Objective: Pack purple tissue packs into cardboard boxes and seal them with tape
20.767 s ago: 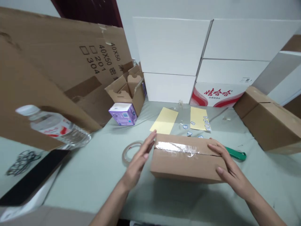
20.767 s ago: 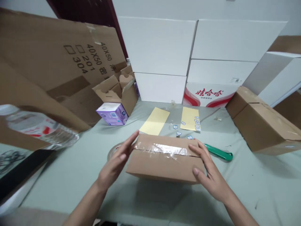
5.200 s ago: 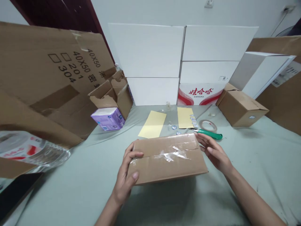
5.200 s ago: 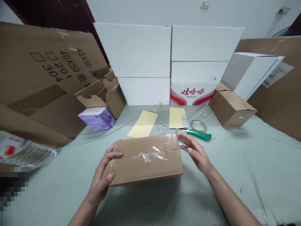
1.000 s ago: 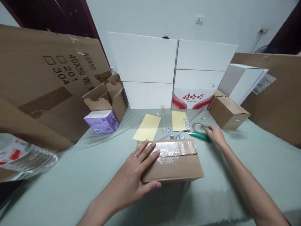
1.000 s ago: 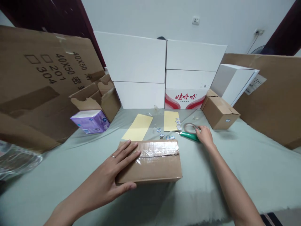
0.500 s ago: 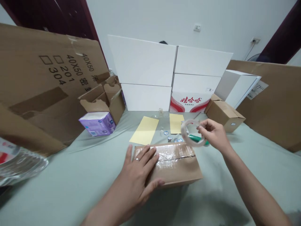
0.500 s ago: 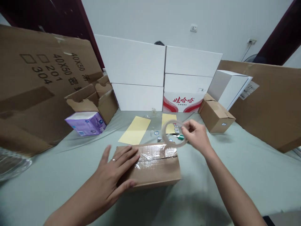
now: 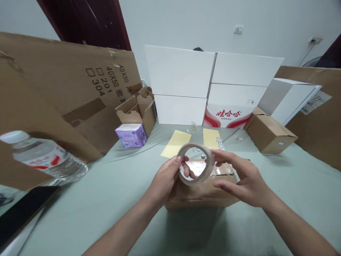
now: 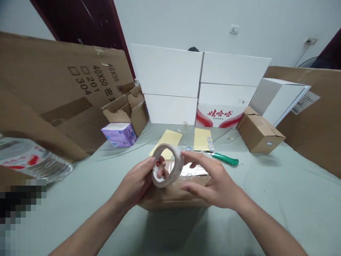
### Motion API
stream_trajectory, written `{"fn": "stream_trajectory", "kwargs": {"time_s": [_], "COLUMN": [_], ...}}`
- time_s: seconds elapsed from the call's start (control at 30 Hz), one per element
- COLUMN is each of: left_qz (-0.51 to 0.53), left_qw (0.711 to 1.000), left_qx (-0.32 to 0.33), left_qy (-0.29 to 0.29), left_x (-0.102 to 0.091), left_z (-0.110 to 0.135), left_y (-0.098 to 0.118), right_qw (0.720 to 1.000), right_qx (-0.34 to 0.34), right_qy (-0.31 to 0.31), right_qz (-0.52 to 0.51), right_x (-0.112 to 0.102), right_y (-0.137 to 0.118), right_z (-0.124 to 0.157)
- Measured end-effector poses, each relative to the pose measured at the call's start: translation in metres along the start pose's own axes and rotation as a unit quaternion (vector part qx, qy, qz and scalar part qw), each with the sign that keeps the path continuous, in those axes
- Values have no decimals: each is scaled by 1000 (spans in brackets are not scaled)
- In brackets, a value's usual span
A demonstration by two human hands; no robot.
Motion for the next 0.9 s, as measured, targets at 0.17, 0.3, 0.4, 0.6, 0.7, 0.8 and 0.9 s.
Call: {"fn": "stream_trajectory", "kwargs": {"time_s": [0.17, 0.3, 0.4, 0.6, 0.7, 0.8, 0.9], "left_qz": [1, -6, -6, -14, -18, -11, 22], "left_qw": [1000, 1000, 1000, 1000, 999, 1000, 999], "left_qx": [-23, -23, -21, -25, -25, -22, -29], "left_qy": [-15, -12, -3, 6, 16, 14, -2], "left_x": [4, 3, 3, 4, 2, 1, 2], "left_z": [-3, -3, -3, -2, -3, -4, -3], "left_y": [4, 5, 5, 7, 8, 7, 4], "right_qw": [994, 991, 988, 985, 988, 994, 995], "right_qx": [-33, -39, -45, -71, -82, -47, 41], "right_qy": [63, 87, 105, 125, 106, 84, 58], "right_qz": [84, 93, 101, 95, 77, 46, -68], "right_x": [4, 8, 9, 11, 13, 17, 26], "right_y": [-10, -13, -15, -16, -14, -11, -8], "right_z": [-5, -5, -5, -5, -3, 1, 6]}}
Point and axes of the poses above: each hand's wrist, its own z-axis away from the middle knuckle, its own x-axis out of the palm, y = z × x, the point moved 3 cm from there along -z, towards the middle knuckle, and after that the axes turned 13 degrees about z, right-handed, at the moved point
